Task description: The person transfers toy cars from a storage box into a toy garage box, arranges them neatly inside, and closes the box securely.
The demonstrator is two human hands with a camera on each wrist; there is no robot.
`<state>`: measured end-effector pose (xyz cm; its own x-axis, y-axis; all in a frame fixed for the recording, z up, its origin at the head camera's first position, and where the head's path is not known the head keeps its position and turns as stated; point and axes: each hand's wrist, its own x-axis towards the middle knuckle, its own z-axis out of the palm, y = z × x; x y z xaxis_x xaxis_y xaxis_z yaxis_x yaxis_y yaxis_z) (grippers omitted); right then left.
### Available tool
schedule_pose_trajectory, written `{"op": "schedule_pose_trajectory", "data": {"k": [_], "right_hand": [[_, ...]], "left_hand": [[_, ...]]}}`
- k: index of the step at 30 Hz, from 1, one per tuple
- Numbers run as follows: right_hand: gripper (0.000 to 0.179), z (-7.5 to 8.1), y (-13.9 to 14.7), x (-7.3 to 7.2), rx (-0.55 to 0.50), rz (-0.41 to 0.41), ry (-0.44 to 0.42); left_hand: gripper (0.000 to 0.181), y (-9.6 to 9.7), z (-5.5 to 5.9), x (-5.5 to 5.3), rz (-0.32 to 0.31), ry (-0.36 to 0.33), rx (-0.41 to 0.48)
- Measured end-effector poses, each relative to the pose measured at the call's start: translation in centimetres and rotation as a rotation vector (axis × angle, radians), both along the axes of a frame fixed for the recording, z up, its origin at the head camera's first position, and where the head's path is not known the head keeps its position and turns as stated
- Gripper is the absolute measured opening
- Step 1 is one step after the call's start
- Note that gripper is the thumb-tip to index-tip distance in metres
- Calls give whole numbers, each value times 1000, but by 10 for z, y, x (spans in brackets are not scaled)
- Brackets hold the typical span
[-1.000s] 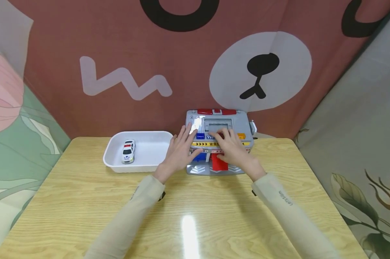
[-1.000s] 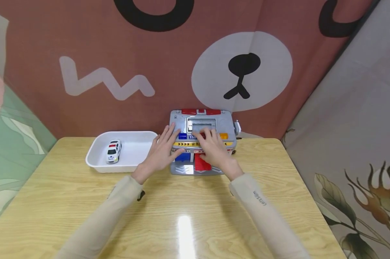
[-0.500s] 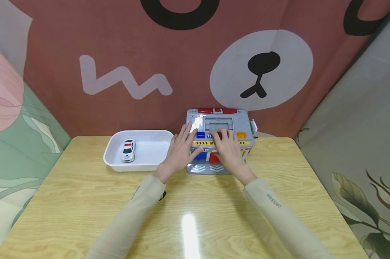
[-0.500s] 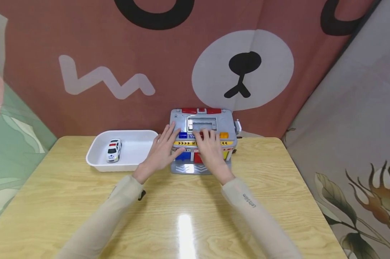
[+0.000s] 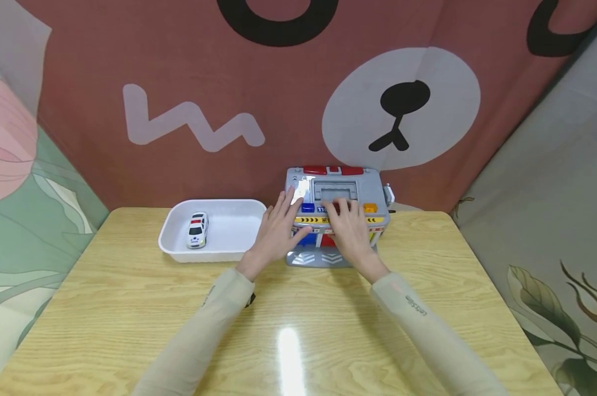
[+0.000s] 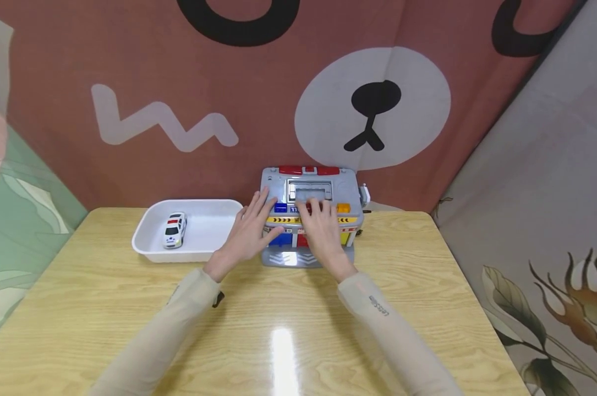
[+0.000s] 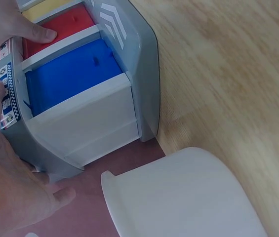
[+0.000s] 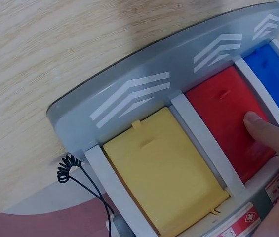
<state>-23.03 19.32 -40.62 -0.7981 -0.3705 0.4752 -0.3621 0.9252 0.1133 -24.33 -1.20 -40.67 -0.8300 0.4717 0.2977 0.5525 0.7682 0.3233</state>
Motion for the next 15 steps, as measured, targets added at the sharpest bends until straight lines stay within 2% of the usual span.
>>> {"op": "schedule_pose_trajectory", "data": {"k": [15], "right_hand": [[79, -2, 1, 0, 21, 1, -8]], "left_hand": [[74, 0, -3, 0, -6, 25, 3]]}}
